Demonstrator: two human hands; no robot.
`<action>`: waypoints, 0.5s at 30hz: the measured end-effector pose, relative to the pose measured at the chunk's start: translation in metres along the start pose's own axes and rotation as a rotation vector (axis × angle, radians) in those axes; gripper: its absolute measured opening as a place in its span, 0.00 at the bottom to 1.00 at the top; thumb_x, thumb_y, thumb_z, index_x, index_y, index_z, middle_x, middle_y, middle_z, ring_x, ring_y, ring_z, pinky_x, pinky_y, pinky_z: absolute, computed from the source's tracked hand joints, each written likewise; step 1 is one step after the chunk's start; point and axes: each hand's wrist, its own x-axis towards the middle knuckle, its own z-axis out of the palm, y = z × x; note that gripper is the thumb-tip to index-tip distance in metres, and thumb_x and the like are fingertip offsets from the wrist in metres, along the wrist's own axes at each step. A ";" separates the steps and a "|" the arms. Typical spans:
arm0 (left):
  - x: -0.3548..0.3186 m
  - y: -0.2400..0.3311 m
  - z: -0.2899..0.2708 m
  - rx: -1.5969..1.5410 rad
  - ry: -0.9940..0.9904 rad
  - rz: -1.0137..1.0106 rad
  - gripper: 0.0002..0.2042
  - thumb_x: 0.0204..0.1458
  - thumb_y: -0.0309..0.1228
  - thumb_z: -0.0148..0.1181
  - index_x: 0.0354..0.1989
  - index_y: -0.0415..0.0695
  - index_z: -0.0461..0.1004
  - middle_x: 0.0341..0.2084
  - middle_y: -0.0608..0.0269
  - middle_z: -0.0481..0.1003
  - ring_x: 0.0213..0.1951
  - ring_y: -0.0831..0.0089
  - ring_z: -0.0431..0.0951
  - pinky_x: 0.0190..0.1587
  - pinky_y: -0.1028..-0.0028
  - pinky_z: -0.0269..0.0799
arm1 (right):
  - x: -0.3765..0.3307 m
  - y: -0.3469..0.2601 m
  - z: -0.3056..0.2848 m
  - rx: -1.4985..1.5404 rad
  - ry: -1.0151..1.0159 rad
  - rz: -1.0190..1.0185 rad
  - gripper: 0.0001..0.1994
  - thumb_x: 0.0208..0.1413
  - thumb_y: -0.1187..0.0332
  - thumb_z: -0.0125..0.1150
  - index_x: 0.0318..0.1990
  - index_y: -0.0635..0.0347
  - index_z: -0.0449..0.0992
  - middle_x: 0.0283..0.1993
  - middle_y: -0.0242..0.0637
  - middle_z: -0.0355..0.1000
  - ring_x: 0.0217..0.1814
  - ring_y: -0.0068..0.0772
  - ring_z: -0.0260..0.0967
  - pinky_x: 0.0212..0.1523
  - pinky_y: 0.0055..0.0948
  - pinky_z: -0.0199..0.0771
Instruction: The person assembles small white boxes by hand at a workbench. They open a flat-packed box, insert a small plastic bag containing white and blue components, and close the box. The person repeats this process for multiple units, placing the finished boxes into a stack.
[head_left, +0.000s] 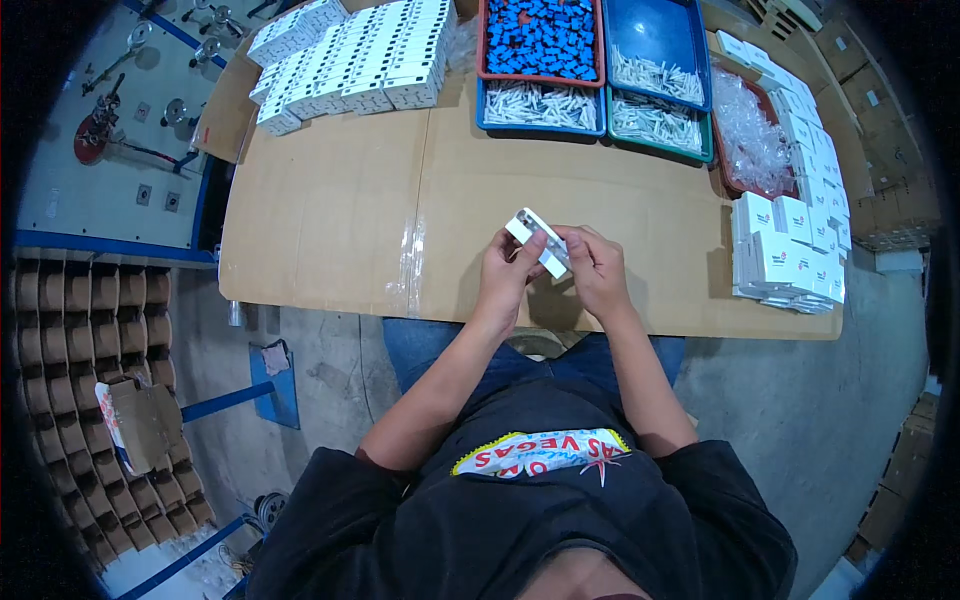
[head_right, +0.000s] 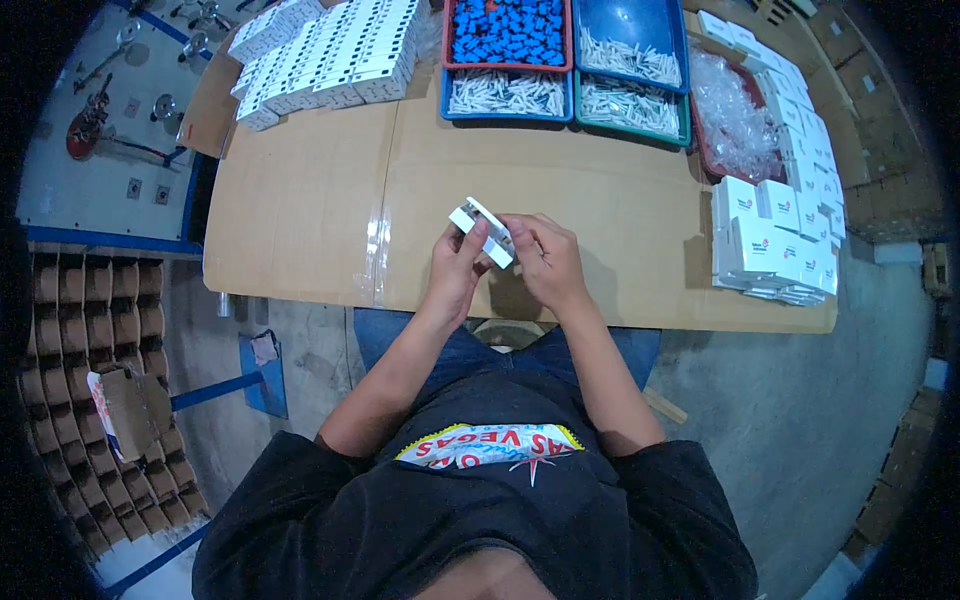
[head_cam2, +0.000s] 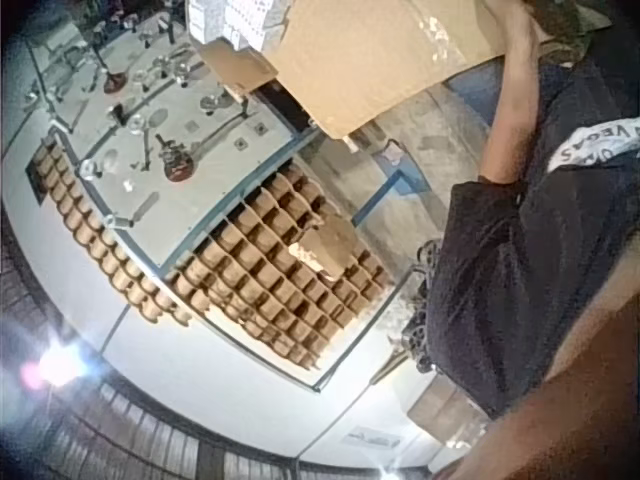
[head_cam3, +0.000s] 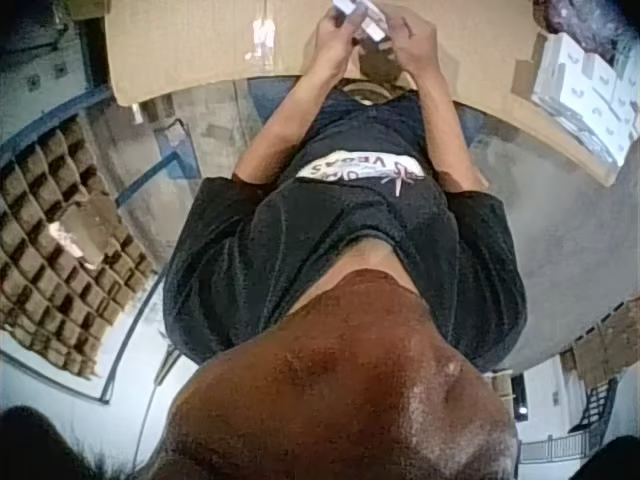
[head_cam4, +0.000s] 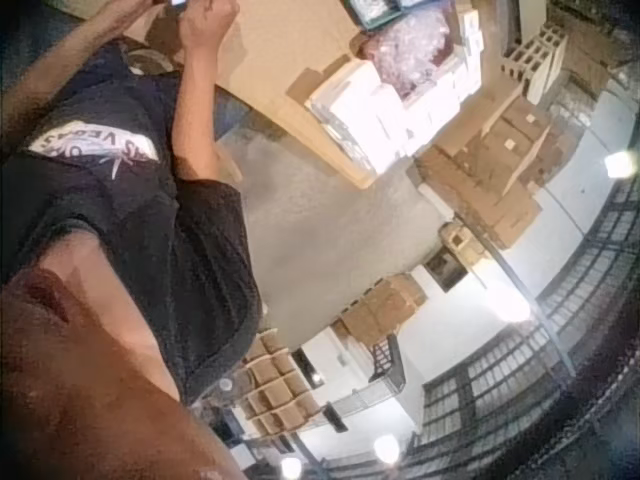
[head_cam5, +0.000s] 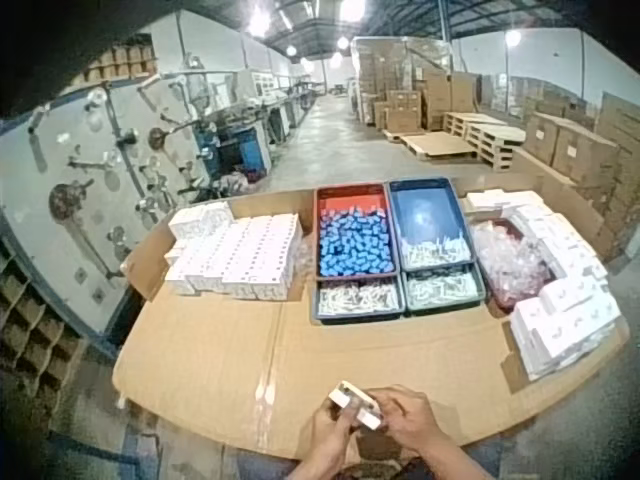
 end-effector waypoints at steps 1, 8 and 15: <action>0.000 0.000 0.000 0.000 0.008 -0.003 0.25 0.60 0.42 0.68 0.57 0.37 0.69 0.47 0.61 0.75 0.46 0.76 0.78 0.47 0.74 0.78 | 0.000 -0.001 0.000 0.002 -0.020 0.031 0.18 0.71 0.57 0.53 0.49 0.62 0.84 0.33 0.41 0.78 0.35 0.32 0.75 0.37 0.30 0.73; -0.005 0.011 0.007 -0.019 -0.034 0.059 0.23 0.60 0.40 0.69 0.56 0.38 0.71 0.44 0.64 0.76 0.45 0.79 0.78 0.47 0.75 0.77 | -0.002 0.001 0.009 0.150 -0.022 -0.023 0.22 0.74 0.57 0.46 0.54 0.67 0.80 0.53 0.48 0.79 0.58 0.43 0.75 0.61 0.37 0.71; -0.009 0.011 0.008 0.012 -0.026 0.158 0.22 0.57 0.35 0.72 0.55 0.38 0.72 0.43 0.65 0.78 0.46 0.79 0.77 0.50 0.74 0.75 | -0.012 0.000 0.017 0.122 -0.001 -0.074 0.20 0.73 0.63 0.47 0.57 0.70 0.79 0.61 0.50 0.76 0.70 0.51 0.68 0.70 0.42 0.64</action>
